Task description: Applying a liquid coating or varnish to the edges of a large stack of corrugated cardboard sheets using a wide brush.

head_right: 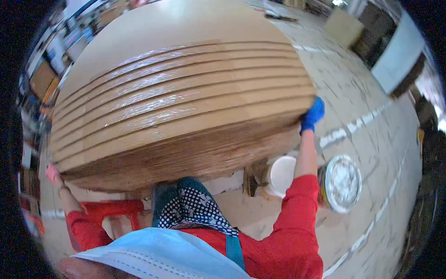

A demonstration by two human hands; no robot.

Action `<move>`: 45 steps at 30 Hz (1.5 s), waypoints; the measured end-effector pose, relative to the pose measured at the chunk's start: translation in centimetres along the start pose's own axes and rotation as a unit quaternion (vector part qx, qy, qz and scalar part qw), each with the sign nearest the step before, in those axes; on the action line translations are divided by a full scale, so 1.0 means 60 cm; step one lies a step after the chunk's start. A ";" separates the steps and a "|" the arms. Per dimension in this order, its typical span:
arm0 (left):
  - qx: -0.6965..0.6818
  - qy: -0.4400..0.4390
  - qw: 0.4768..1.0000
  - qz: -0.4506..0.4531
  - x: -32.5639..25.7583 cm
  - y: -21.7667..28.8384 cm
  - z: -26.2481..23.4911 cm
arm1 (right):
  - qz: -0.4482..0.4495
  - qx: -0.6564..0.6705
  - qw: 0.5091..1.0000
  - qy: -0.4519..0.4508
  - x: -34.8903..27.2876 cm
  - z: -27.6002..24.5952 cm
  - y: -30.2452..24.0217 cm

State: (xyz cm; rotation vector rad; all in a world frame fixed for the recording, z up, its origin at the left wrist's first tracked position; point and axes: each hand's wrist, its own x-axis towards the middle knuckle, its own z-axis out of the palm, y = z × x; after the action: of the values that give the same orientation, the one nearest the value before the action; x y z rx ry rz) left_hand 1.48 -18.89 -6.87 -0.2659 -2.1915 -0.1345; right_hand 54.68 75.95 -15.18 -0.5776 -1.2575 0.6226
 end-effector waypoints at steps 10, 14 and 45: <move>-0.093 -0.065 0.886 -0.450 0.035 0.201 -0.041 | 0.048 0.065 0.996 0.044 0.013 -0.041 -0.021; -0.073 -0.061 0.884 -0.457 0.035 0.207 -0.031 | 0.053 0.070 0.995 0.057 0.012 -0.041 -0.025; -0.682 -0.201 0.553 -0.435 0.038 0.066 -0.019 | -0.028 -0.075 0.997 0.013 0.018 -0.048 -0.022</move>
State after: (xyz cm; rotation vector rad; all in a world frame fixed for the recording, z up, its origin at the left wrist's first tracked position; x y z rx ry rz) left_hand 2.01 -14.97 -4.33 0.0309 -1.8837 -2.5810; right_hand 57.81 75.64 -14.14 -0.6707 -1.2997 0.4748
